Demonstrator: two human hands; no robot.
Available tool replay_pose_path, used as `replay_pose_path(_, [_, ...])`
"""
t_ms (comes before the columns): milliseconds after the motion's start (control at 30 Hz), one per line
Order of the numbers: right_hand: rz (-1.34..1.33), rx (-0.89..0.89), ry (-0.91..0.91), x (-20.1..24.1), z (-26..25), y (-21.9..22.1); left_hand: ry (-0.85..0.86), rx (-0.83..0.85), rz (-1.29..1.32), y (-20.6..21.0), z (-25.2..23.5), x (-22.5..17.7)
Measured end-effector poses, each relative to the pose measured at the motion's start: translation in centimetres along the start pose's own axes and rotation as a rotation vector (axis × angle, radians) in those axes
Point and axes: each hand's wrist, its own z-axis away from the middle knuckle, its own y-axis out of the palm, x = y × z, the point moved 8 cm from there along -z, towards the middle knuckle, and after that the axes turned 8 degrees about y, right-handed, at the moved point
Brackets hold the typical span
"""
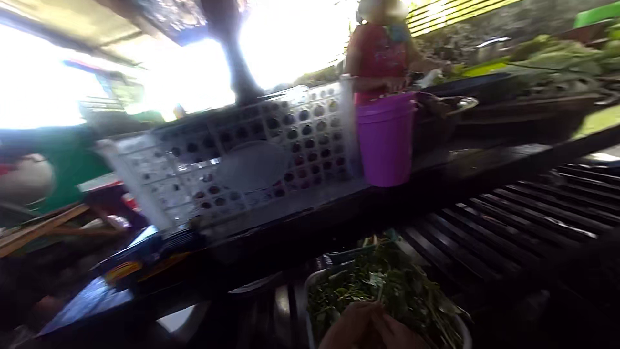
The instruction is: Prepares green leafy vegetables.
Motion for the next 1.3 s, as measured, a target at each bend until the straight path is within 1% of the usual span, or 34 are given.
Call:
replay_pose_path(67, [0.127, -0.025, -0.057, -0.3, -1.6, 0.4, 0.025, 0.072, -0.017, -0.7, -1.1, -0.2])
replay_pose_path(167, [0.300, 0.052, -0.110, 0.4, -2.1, 1.1, 0.080, 0.115, -0.069, -2.7, -1.5, -0.8])
replay_pose_path(267, [0.396, 0.144, -0.186, 1.4, -2.9, 1.3, 0.082, 0.063, -0.102, -5.5, -2.0, -2.0])
replay_pose_path(333, [0.445, 0.157, -0.243, 1.5, -3.8, 1.3, 0.113, -0.026, -0.092, -7.3, -2.8, -2.3])
replay_pose_path(367, [0.459, 0.145, -0.264, 1.5, -4.0, 1.3, 0.130, -0.065, -0.069, -8.2, -3.5, -2.1])
replay_pose_path(433, [0.411, 0.077, -0.276, 1.6, -4.7, 1.0, 0.155, -0.087, -0.009, -9.2, -4.5, -1.5])
replay_pose_path(500, [0.362, 0.004, -0.230, 0.2, -6.5, 1.0, 0.194, -0.053, 0.039, -9.1, -5.1, -0.6])
replay_pose_path(533, [0.349, 0.014, -0.187, -0.8, -7.6, 1.1, 0.217, -0.035, 0.049, -8.8, -5.4, -0.3])
replay_pose_path(600, [0.267, 0.061, -0.115, -2.5, -9.6, 1.2, 0.224, -0.009, 0.068, -7.7, -5.6, 0.0])
replay_pose_path(633, [0.170, 0.060, -0.080, -3.2, -10.4, 1.1, 0.214, 0.005, 0.076, -7.1, -5.4, 0.3])
replay_pose_path(767, [-0.515, -0.002, 0.082, -2.3, -11.8, -0.8, 0.207, 0.105, 0.011, -4.5, -5.0, 0.5])
replay_pose_path(833, [-0.681, -0.058, 0.098, -2.2, -12.0, -1.8, 0.186, 0.105, -0.010, -3.4, -4.8, 0.7])
replay_pose_path(900, [-0.686, -0.087, 0.105, -2.2, -12.1, -2.2, 0.177, -0.004, -0.031, -3.2, -4.8, 0.5])
replay_pose_path(967, [-0.618, -0.071, 0.075, -2.1, -11.9, -1.2, 0.224, -0.102, -0.041, -3.3, -5.2, 0.2])
replay_pose_path(1033, [-0.541, -0.080, 0.019, -2.1, -11.4, 0.3, 0.291, -0.196, 0.018, -3.2, -5.9, 0.0])
replay_pose_path(1133, [-0.442, -0.113, -0.010, -2.1, -10.7, 1.4, 0.331, -0.353, 0.078, -4.0, -6.5, 0.1])
replay_pose_path(1200, [-0.406, -0.117, -0.003, -1.7, -9.9, 1.8, 0.358, -0.438, 0.123, -5.1, -6.6, -0.2])
replay_pose_path(1300, [-0.337, -0.055, -0.041, -0.6, -7.7, 3.3, 0.334, -0.536, 0.206, -7.9, -7.1, -0.3])
